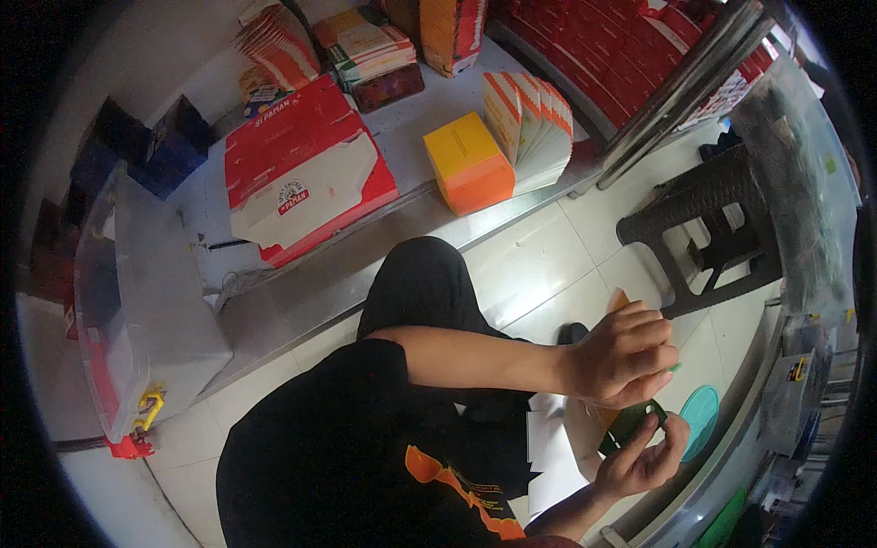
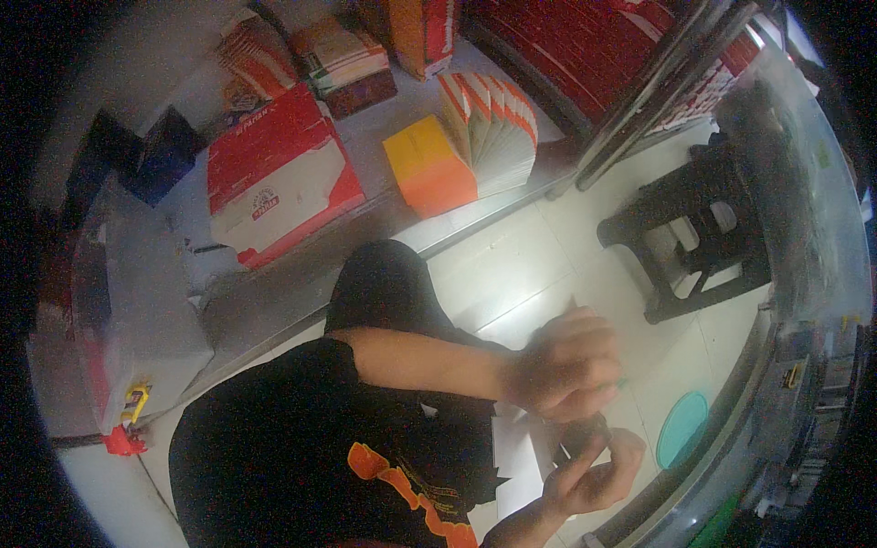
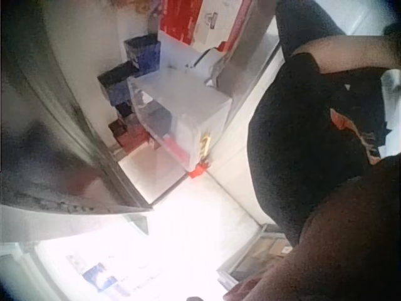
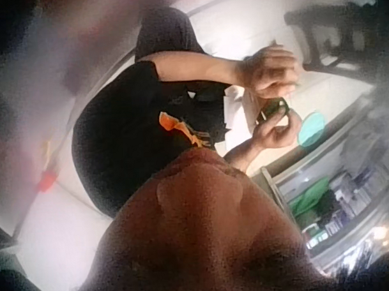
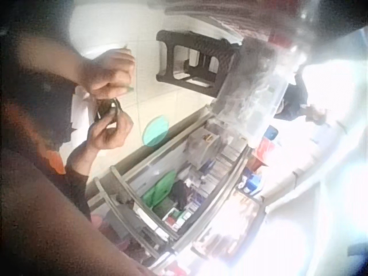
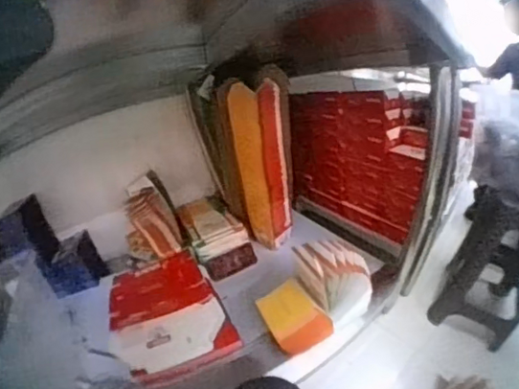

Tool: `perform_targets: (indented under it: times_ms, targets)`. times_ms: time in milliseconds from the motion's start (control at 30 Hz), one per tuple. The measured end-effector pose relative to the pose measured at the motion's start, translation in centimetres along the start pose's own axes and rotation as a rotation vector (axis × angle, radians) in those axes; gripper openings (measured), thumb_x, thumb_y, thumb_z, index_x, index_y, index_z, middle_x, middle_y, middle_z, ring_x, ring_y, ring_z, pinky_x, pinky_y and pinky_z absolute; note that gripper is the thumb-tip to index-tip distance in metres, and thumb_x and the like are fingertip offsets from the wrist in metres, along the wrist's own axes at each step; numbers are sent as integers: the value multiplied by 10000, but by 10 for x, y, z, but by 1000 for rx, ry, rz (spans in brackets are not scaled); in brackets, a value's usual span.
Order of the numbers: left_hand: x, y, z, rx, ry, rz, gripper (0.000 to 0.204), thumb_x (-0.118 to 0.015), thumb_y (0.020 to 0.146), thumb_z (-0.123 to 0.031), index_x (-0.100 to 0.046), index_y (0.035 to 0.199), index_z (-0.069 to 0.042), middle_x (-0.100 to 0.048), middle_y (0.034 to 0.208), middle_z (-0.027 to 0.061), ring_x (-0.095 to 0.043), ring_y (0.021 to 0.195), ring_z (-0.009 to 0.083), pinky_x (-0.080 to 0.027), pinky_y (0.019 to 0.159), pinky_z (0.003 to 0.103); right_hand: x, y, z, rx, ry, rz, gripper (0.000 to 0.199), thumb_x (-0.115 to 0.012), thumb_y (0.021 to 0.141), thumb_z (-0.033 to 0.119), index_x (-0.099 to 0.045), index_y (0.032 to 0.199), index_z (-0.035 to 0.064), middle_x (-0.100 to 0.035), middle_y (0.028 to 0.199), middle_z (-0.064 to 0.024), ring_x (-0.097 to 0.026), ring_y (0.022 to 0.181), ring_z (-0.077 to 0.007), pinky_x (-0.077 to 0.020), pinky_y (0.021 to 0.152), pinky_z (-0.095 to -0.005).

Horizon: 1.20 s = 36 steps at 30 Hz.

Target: The person assembles small paper boxes by folding flat sheets and tucking flaps into slots. They repeatedly pick up sheets, fold them into box shapes, and place the finished boxes on a nearby shelf.

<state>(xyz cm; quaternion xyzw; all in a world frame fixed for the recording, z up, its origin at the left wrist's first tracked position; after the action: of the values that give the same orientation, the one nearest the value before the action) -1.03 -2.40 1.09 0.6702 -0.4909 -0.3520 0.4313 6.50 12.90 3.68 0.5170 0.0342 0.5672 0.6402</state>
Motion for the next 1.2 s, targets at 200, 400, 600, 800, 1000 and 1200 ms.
perform_targets:
  times_ms: [200, 400, 600, 800, 1000, 1200]
  targets:
    - [24, 24, 0, 160, -47, 230, 131, -592, 856, -124, -589, 771, -25, -599, 757, 111, -599, 689, 279, -420, 645, 416, -20, 32, 2, 101, -108, -20, 89, -569, 923, -49, -572, 1011, -58, -667, 1080, -246, -654, 998, -321, -502, 879, -384]
    - [22, 22, -6, 193, -107, 219, 142, -580, 860, -125, -578, 764, -21, -604, 730, 113, -593, 668, 283, -415, 645, 411, -28, 26, 6, 19, -3, -12, 112, -560, 937, -40, -568, 1047, -59, -664, 1138, -247, -662, 1039, -306, -498, 912, -373]
    - [22, 21, -5, 203, -272, 310, 177, -645, 831, -184, -565, 763, -42, -597, 719, 100, -586, 658, 304, -419, 673, 421, -14, 28, -1, -61, 145, 107, 158, -610, 917, -15, -563, 1066, -42, -665, 963, -146, -637, 865, -188, -493, 822, -291]
    - [21, 19, -5, 283, -149, 377, 197, -664, 829, -216, -565, 809, -47, -593, 771, 117, -597, 750, 317, -418, 749, 428, -11, 34, -7, -421, 402, 24, 359, -643, 876, -8, -494, 1203, -7, -650, 933, -98, -613, 854, -136, -466, 806, -250]
    - [26, 29, 10, 19, -4, 227, 151, -672, 789, -196, -572, 788, -84, -513, 753, 76, -522, 709, 299, -377, 675, 440, -17, 35, -14, -611, 551, -117, 298, -656, 869, 35, -551, 1142, -25, -623, 984, -116, -588, 918, -176, -464, 827, -309]
    - [21, 19, -2, -248, 202, 194, 159, -651, 676, -159, -510, 675, -84, -455, 692, 32, -494, 659, 238, -403, 674, 386, -26, 23, -39, -836, 728, -290, 412, -600, 982, 172, -440, 1328, 15, -595, 1109, -133, -588, 1012, -171, -471, 870, -278]
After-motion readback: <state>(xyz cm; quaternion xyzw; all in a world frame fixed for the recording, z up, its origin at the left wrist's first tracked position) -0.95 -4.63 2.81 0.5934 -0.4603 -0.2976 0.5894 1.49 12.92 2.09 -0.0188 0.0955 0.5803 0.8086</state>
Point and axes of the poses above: each hand's wrist, its own y-axis towards the middle knuckle, its own x-axis out of the back of the hand, z = x × y, the point moved 1 cm from there along y, towards the middle knuckle
